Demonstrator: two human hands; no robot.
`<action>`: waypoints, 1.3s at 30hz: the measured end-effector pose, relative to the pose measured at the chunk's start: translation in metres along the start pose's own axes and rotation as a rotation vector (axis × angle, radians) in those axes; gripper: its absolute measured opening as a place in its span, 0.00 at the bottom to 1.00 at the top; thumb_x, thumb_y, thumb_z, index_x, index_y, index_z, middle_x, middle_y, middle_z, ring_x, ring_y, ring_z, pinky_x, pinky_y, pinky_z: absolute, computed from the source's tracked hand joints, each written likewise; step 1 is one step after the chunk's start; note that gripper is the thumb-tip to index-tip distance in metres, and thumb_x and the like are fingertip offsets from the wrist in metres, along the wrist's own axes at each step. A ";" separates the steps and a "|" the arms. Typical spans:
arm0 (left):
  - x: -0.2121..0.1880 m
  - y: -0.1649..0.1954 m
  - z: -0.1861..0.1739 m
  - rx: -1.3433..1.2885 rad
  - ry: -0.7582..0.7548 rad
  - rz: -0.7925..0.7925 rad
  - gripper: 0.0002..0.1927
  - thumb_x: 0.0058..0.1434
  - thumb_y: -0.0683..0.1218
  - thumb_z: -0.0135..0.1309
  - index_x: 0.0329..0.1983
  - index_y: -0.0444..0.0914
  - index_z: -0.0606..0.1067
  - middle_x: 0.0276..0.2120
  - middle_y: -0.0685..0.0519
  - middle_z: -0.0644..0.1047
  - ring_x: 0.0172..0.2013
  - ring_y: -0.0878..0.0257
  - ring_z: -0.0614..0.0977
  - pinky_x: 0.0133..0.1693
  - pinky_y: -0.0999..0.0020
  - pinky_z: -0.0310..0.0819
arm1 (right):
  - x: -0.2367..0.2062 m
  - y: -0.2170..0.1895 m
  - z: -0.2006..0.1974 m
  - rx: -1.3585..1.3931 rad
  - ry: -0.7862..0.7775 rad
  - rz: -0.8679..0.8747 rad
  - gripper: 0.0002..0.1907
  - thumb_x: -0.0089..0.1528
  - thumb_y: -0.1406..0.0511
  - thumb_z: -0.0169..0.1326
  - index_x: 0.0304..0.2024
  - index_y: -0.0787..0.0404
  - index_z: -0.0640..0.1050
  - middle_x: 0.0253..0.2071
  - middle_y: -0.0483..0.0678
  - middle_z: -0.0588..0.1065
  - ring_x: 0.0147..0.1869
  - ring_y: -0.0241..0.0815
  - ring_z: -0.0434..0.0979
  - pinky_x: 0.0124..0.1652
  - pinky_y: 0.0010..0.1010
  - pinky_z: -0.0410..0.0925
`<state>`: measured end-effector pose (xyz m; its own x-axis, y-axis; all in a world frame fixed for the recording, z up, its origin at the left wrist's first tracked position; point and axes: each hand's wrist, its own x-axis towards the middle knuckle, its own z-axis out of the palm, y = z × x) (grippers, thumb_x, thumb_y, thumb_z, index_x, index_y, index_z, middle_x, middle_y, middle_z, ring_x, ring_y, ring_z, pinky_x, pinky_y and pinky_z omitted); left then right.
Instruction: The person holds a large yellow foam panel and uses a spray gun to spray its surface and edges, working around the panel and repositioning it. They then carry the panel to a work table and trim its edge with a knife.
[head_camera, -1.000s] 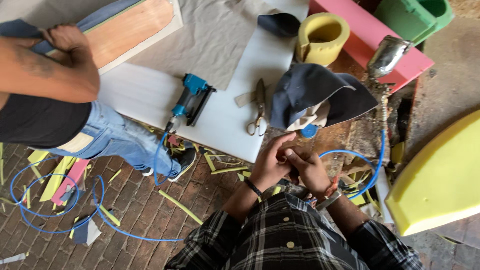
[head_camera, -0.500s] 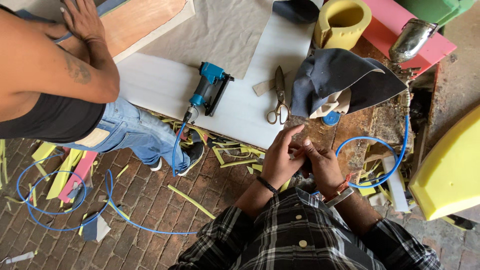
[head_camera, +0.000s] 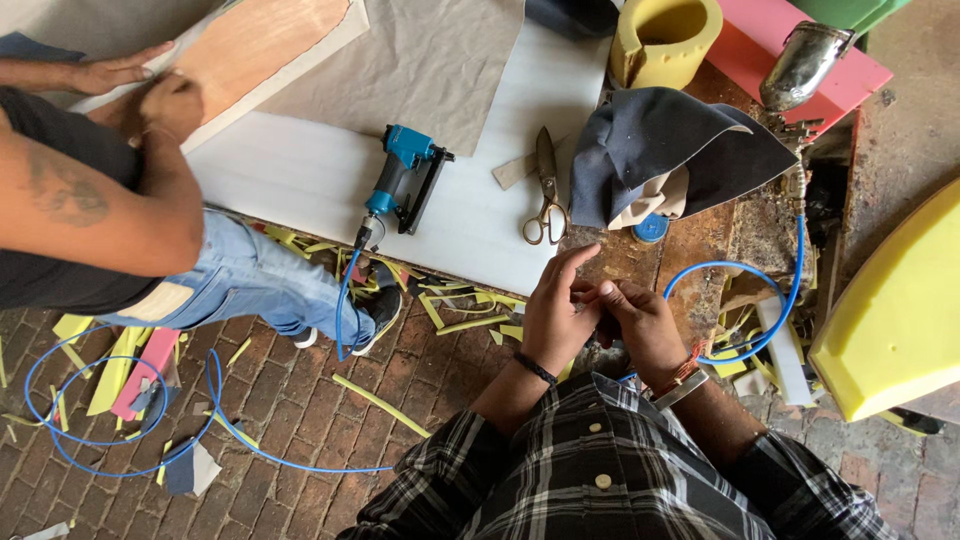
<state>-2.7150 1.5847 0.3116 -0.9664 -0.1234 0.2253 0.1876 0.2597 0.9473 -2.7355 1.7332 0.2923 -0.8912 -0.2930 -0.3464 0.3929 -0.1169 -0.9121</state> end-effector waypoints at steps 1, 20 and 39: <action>0.000 0.001 0.000 0.015 -0.004 0.026 0.28 0.63 0.39 0.60 0.67 0.43 0.69 0.59 0.48 0.75 0.41 0.61 0.86 0.40 0.68 0.84 | 0.000 0.001 -0.002 -0.023 0.010 0.014 0.19 0.69 0.58 0.50 0.42 0.69 0.81 0.34 0.47 0.80 0.25 0.35 0.71 0.27 0.28 0.66; -0.002 -0.006 -0.006 -0.223 0.130 0.023 0.33 0.57 0.42 0.68 0.66 0.41 0.69 0.57 0.48 0.77 0.44 0.63 0.86 0.39 0.71 0.85 | -0.024 -0.031 0.004 0.186 -0.195 -0.030 0.21 0.67 0.72 0.50 0.64 0.66 0.74 0.49 0.52 0.79 0.45 0.41 0.82 0.43 0.32 0.76; -0.017 -0.004 0.024 -0.267 -0.460 -0.016 0.20 0.61 0.31 0.54 0.55 0.38 0.78 0.46 0.50 0.84 0.46 0.64 0.86 0.47 0.70 0.82 | -0.061 -0.023 -0.042 -0.175 -0.112 -0.052 0.15 0.62 0.64 0.58 0.48 0.64 0.84 0.42 0.48 0.84 0.42 0.34 0.81 0.43 0.28 0.74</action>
<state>-2.7030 1.6085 0.2988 -0.9352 0.3235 0.1442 0.1528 0.0012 0.9883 -2.6995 1.7940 0.3249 -0.8747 -0.3959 -0.2797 0.2924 0.0292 -0.9558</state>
